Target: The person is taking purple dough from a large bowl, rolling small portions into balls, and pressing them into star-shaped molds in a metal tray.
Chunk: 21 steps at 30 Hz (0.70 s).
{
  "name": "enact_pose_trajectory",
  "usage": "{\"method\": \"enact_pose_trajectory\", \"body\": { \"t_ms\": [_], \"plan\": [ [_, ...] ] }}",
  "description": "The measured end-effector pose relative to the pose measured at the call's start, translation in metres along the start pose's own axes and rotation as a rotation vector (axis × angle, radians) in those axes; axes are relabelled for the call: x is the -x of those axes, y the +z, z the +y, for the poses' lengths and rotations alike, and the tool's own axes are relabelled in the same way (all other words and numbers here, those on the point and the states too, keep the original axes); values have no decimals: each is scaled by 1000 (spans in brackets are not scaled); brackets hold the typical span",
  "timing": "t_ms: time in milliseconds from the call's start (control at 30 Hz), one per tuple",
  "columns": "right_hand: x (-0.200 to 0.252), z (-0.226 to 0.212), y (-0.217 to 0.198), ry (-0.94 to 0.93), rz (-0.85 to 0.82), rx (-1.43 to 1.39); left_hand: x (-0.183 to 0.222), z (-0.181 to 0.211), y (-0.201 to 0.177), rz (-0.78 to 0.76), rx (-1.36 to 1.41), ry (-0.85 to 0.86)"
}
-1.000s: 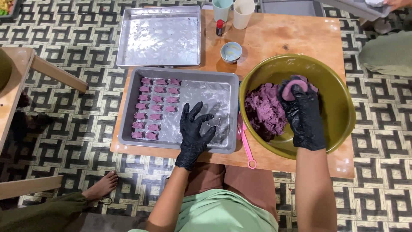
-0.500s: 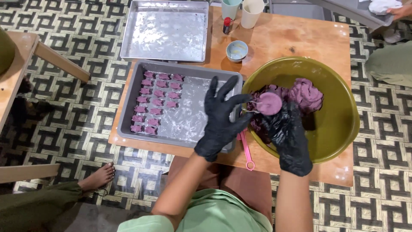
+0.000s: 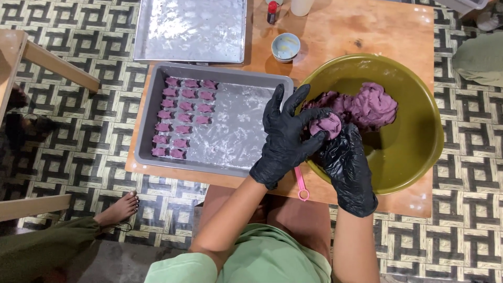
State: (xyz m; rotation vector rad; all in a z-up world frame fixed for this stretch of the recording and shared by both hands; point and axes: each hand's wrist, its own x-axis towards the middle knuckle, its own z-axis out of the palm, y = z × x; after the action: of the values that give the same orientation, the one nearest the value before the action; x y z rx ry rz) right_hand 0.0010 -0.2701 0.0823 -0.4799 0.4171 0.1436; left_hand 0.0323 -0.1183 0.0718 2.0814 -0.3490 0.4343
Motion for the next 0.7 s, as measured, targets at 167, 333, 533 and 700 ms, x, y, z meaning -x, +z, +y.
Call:
{"method": "enact_pose_trajectory", "body": {
  "t_ms": [167,333,533,700],
  "plan": [
    [-5,-4,-10,13,-9,25,-2,16,-16,-44,12,32],
    [-9,-8,-17,15,-2,14,-3,9,-16,-80,-81,63],
    [-9,-10,-19,6,-99,118,-5,10,-15,-87,-114,50],
    [-5,-7,-19,4,-93,84,-6,14,-18,-121,-125,10]
  ]
}}
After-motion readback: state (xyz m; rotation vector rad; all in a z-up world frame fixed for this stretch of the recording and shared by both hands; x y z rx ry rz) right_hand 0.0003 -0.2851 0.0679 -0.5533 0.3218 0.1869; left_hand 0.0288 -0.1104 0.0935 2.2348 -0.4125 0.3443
